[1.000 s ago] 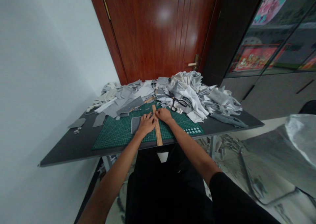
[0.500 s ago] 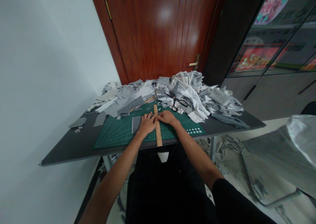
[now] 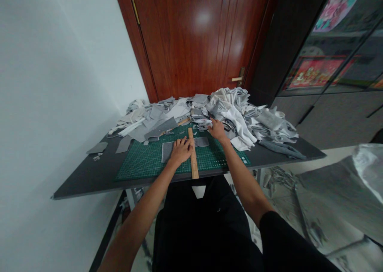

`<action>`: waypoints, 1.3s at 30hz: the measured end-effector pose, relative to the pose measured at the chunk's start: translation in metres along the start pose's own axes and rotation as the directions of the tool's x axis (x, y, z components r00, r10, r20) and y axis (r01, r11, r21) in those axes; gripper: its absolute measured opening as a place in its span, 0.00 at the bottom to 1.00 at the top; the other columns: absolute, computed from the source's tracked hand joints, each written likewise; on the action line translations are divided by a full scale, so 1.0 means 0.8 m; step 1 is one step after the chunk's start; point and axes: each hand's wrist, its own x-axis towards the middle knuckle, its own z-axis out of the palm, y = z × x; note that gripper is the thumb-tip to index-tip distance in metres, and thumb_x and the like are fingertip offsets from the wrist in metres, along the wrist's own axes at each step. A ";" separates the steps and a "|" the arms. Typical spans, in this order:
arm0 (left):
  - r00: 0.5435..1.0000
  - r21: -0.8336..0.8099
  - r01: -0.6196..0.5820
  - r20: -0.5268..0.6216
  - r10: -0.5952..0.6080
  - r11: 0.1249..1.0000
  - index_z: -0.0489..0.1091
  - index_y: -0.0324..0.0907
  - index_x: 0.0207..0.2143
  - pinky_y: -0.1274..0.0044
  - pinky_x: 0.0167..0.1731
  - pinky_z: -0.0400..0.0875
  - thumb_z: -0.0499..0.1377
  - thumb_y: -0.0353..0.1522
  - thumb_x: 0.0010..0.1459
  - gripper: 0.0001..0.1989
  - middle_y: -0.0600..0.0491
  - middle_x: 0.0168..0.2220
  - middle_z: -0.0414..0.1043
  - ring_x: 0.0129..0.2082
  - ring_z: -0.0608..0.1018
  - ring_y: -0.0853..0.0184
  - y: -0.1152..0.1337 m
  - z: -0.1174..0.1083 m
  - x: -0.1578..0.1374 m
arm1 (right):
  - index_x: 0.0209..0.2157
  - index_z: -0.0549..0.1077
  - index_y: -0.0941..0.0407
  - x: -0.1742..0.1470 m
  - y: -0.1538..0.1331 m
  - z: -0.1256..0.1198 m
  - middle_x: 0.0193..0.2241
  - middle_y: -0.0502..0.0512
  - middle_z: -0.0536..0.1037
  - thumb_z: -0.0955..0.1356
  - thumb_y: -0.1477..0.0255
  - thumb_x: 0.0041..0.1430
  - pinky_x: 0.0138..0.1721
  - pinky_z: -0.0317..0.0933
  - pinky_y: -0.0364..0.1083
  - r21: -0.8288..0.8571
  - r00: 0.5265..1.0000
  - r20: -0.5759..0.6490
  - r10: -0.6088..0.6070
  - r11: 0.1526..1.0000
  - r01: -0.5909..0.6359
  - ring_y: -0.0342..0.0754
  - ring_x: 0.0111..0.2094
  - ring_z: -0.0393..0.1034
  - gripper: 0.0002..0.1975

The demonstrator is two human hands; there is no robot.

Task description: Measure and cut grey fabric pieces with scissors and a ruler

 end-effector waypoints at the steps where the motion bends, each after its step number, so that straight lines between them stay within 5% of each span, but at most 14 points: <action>1: 1.000 -0.003 0.000 -0.001 0.000 1.000 0.63 0.44 0.68 0.59 0.62 0.60 0.43 0.41 0.74 0.27 0.44 0.71 0.61 0.64 0.66 0.50 0.000 0.000 0.000 | 0.62 0.70 0.63 -0.004 0.008 0.000 0.57 0.71 0.74 0.62 0.71 0.69 0.58 0.57 0.52 -0.029 0.999 -0.015 0.037 0.999 -0.037 0.60 0.58 0.66 0.23; 13: 1.000 -0.014 0.014 -0.020 -0.014 1.000 0.64 0.45 0.68 0.60 0.62 0.60 0.45 0.40 0.73 0.26 0.46 0.71 0.62 0.64 0.66 0.50 0.001 0.004 0.000 | 0.58 0.70 0.71 -0.018 0.012 0.010 0.59 0.85 0.68 0.64 0.69 0.64 0.60 0.51 0.62 -0.189 0.970 -0.110 0.218 0.953 -0.236 0.71 0.62 0.61 0.25; 21: 1.000 -0.025 0.018 -0.013 -0.018 1.000 0.63 0.46 0.69 0.58 0.63 0.59 0.44 0.40 0.73 0.27 0.45 0.71 0.60 0.65 0.66 0.49 -0.001 0.006 0.000 | 0.51 0.78 0.67 -0.002 0.017 -0.018 0.56 0.81 0.74 0.73 0.63 0.56 0.62 0.53 0.62 -0.096 0.955 0.115 0.274 0.960 -0.264 0.72 0.64 0.63 0.26; 24: 1.000 -0.028 0.019 0.000 -0.019 0.999 0.62 0.46 0.69 0.59 0.63 0.59 0.43 0.41 0.73 0.27 0.46 0.72 0.60 0.65 0.66 0.49 -0.002 0.006 0.000 | 0.40 0.80 0.62 0.003 0.032 -0.045 0.45 0.75 0.81 0.73 0.61 0.55 0.56 0.62 0.58 0.027 0.922 0.247 0.299 0.949 -0.315 0.68 0.58 0.71 0.19; 27: 1.000 -0.037 0.023 0.007 -0.022 0.999 0.61 0.45 0.70 0.59 0.64 0.58 0.43 0.40 0.74 0.27 0.45 0.72 0.59 0.66 0.65 0.49 -0.002 0.005 0.000 | 0.31 0.75 0.58 -0.014 0.050 -0.071 0.28 0.67 0.79 0.70 0.60 0.57 0.44 0.69 0.54 0.203 0.871 0.411 0.269 0.905 -0.375 0.61 0.41 0.78 0.15; 33: 0.999 -0.048 0.035 0.013 -0.034 0.998 0.61 0.45 0.70 0.56 0.64 0.57 0.43 0.40 0.73 0.27 0.44 0.72 0.59 0.66 0.65 0.48 0.001 0.007 0.000 | 0.33 0.68 0.53 -0.110 0.072 -0.103 0.23 0.49 0.66 0.61 0.54 0.58 0.33 0.71 0.48 0.610 0.777 0.628 -0.044 0.648 -0.456 0.47 0.24 0.67 0.17; 35: 0.999 -0.050 0.036 0.012 -0.036 0.998 0.61 0.45 0.70 0.56 0.64 0.57 0.43 0.40 0.73 0.27 0.44 0.72 0.58 0.66 0.64 0.48 0.003 0.007 0.000 | 0.35 0.68 0.54 -0.147 0.074 -0.102 0.22 0.45 0.61 0.64 0.54 0.54 0.29 0.68 0.47 0.680 0.633 0.732 -0.252 0.310 -0.664 0.44 0.21 0.62 0.18; 36: 0.999 -0.051 0.034 0.011 -0.034 0.998 0.60 0.44 0.70 0.56 0.64 0.57 0.43 0.40 0.73 0.27 0.44 0.72 0.58 0.66 0.64 0.48 0.003 0.006 0.000 | 0.35 0.68 0.55 -0.164 0.074 -0.099 0.22 0.44 0.60 0.66 0.55 0.53 0.28 0.68 0.45 0.637 0.566 0.764 -0.309 0.223 -0.738 0.43 0.20 0.61 0.17; 39: 1.000 -0.056 0.023 0.013 -0.022 0.998 0.58 0.45 0.72 0.56 0.63 0.58 0.43 0.39 0.73 0.28 0.43 0.72 0.58 0.66 0.64 0.47 0.003 0.004 -0.001 | 0.37 0.68 0.56 -0.204 0.067 -0.087 0.22 0.43 0.62 0.68 0.54 0.54 0.27 0.68 0.45 0.519 0.436 0.816 -0.378 0.150 -0.841 0.42 0.19 0.60 0.19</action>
